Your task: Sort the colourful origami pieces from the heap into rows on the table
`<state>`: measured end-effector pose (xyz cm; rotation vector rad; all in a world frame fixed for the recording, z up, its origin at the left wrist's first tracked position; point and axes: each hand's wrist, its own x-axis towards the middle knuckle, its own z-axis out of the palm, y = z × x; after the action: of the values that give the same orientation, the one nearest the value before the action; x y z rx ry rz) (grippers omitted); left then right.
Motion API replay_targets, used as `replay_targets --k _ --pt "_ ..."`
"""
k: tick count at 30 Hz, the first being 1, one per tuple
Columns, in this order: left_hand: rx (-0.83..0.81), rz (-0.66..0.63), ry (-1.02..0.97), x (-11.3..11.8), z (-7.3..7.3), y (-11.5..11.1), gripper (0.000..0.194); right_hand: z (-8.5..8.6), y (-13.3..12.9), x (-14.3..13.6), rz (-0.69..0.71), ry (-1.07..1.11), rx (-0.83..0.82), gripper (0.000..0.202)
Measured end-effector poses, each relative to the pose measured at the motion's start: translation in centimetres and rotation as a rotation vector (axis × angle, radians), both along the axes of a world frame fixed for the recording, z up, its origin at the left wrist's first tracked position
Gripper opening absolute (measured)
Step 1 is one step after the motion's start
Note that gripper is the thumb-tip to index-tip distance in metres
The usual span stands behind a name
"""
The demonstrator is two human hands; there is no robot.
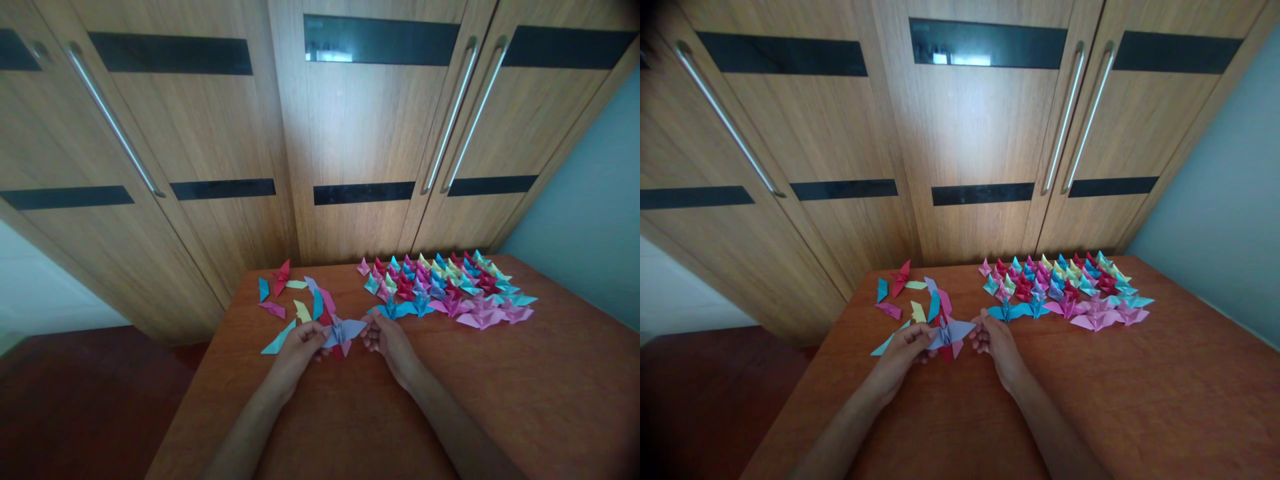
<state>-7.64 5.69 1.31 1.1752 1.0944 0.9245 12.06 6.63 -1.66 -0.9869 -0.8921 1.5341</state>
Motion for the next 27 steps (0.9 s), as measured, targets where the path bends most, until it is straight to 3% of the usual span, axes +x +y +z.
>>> replay_targets --k 7,11,16,22,27 --pt "-0.002 -0.016 0.008 0.0 -0.2 0.0 0.029 -0.2 0.2 0.0 -0.068 -0.307 0.122 0.037" --pt "0.02 -0.003 0.043 0.1 -0.3 0.0 0.029 0.8 -0.6 0.0 -0.255 -0.653 0.413 0.026" --pt "0.085 -0.002 0.08 0.6 -0.4 0.0 0.03 1.4 -2.5 -1.0 -0.107 -0.928 0.751 0.017" --pt "0.09 -0.037 0.115 1.0 -0.6 -0.2 0.031 1.1 -2.4 -1.2 -0.159 -1.087 0.807 0.017" --pt "0.08 -0.054 0.079 1.0 -0.1 -0.4 0.033 1.3 -2.5 1.5 -0.34 -1.238 0.785 0.017"
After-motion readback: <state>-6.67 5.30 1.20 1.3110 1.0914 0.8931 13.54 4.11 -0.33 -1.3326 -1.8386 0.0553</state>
